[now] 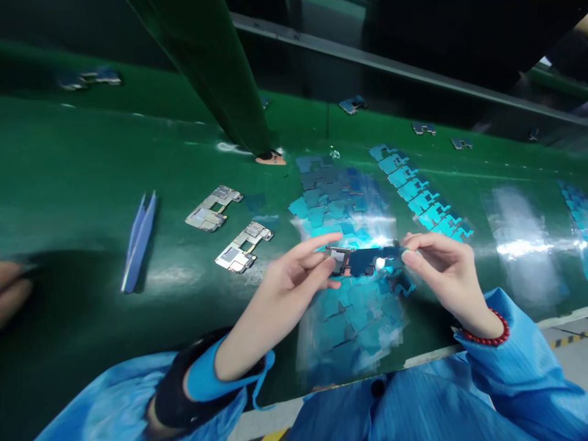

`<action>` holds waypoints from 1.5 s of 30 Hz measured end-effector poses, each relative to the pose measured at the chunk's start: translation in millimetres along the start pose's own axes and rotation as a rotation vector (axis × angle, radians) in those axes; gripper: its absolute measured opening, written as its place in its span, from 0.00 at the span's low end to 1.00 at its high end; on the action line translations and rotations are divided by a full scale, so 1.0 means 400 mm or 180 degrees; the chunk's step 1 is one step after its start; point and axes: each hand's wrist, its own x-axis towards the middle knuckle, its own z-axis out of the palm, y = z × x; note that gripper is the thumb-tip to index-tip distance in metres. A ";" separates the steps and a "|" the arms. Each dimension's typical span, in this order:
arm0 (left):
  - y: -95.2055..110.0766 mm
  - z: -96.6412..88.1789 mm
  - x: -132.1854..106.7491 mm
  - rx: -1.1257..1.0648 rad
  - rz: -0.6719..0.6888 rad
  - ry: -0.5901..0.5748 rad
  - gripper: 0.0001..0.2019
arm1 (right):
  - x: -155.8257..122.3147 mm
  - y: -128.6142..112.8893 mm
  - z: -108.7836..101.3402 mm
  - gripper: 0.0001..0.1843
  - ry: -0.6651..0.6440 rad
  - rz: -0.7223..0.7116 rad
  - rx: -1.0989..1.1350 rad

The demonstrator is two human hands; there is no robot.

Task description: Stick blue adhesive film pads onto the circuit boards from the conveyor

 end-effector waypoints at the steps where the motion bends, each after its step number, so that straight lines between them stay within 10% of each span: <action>1: -0.002 0.003 -0.003 0.0060 0.0035 0.0025 0.22 | 0.001 0.000 0.007 0.03 -0.0040 0.0123 0.0110; 15: 0.002 0.007 -0.023 -0.0088 -0.0069 -0.0343 0.22 | 0.004 -0.010 0.025 0.04 -0.0048 0.0555 0.0185; 45: 0.012 0.031 -0.047 0.0136 -0.0058 0.0072 0.20 | 0.008 -0.027 0.018 0.08 -0.0181 0.0504 -0.0131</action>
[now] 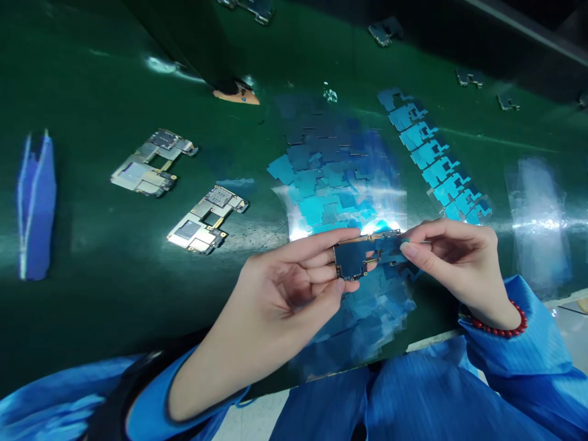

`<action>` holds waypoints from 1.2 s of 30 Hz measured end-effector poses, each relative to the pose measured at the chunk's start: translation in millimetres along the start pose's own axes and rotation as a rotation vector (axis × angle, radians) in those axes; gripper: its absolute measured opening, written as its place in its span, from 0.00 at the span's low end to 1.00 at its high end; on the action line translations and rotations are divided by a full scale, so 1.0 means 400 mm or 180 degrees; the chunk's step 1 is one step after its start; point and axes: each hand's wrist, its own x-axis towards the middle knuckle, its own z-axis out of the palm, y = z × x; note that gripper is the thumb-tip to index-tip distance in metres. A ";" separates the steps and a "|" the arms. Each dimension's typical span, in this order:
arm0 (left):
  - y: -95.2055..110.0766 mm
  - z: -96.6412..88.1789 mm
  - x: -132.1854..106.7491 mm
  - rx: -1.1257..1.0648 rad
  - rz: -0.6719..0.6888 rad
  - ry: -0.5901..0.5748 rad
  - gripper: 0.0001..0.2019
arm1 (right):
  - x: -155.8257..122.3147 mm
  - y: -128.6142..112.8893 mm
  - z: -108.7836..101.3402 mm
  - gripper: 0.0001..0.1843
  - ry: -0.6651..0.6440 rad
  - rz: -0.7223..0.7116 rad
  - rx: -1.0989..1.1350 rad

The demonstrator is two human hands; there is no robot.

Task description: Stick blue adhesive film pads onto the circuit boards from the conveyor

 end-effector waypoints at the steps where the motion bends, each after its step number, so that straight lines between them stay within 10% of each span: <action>1: 0.000 0.000 0.000 -0.0036 0.0000 -0.0001 0.20 | 0.000 0.000 0.000 0.07 -0.0004 -0.0003 -0.0011; 36: 0.001 -0.003 -0.001 0.0085 -0.0116 0.0033 0.19 | 0.001 -0.001 0.005 0.07 0.0050 -0.0053 -0.0119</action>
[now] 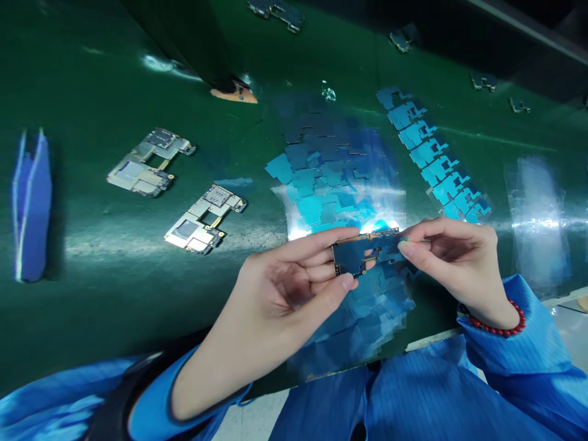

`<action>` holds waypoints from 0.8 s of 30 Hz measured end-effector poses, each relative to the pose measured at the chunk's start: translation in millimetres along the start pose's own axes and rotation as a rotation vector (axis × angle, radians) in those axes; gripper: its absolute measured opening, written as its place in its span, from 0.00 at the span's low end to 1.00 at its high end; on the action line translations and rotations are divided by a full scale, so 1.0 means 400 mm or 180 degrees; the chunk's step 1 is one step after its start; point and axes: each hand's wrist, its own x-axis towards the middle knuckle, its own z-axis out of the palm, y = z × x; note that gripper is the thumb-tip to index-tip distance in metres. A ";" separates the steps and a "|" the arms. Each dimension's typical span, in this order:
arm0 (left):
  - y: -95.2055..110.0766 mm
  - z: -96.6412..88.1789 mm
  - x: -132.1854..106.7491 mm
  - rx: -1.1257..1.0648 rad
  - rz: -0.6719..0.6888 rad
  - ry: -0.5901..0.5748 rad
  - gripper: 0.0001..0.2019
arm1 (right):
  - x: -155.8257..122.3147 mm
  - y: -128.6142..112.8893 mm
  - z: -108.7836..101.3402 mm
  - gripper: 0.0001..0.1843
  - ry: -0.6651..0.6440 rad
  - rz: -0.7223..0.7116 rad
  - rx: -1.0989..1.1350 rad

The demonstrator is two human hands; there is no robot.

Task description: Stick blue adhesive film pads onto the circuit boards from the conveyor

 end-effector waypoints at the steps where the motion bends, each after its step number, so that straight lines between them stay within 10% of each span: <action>1: 0.000 0.000 0.001 0.0021 -0.0031 0.0021 0.19 | 0.000 -0.001 0.000 0.07 0.0006 0.0008 0.0002; 24: 0.000 0.015 0.015 -0.0055 -0.0166 0.0434 0.11 | -0.011 0.010 0.011 0.05 -0.0136 0.0044 0.0170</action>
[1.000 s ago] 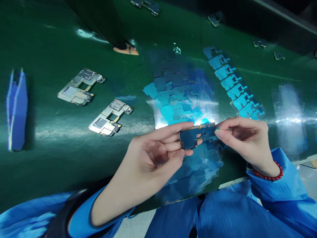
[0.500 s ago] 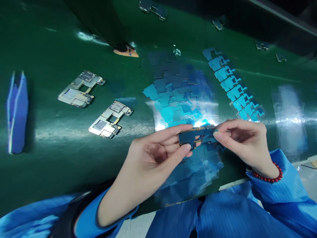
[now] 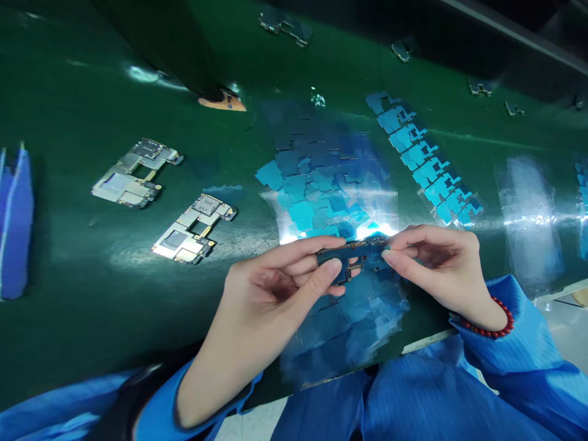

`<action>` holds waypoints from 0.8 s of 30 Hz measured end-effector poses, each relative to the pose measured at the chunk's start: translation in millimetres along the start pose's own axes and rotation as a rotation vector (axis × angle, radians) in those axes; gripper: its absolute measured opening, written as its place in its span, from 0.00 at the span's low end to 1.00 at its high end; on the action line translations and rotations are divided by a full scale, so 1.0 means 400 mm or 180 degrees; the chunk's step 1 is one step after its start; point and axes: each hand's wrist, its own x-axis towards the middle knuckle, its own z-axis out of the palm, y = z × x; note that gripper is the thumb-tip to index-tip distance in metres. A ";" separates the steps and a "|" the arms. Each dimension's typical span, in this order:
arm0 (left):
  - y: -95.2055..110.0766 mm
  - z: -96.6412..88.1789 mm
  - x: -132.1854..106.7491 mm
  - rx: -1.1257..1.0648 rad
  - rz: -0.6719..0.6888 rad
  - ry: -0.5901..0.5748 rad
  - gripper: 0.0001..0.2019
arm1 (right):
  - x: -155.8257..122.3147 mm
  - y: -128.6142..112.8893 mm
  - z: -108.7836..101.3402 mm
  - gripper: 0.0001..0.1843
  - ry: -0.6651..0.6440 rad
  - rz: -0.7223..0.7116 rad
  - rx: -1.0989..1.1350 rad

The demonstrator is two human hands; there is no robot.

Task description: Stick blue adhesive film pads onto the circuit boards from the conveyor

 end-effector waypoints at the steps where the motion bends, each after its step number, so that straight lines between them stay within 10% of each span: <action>1: -0.001 0.000 0.001 0.0001 0.0015 0.0013 0.11 | 0.000 0.002 0.001 0.05 0.0010 -0.0031 0.0003; 24: 0.003 0.007 -0.004 -0.0198 -0.0005 0.0036 0.10 | 0.010 0.024 0.006 0.09 0.0246 -0.0141 -0.0060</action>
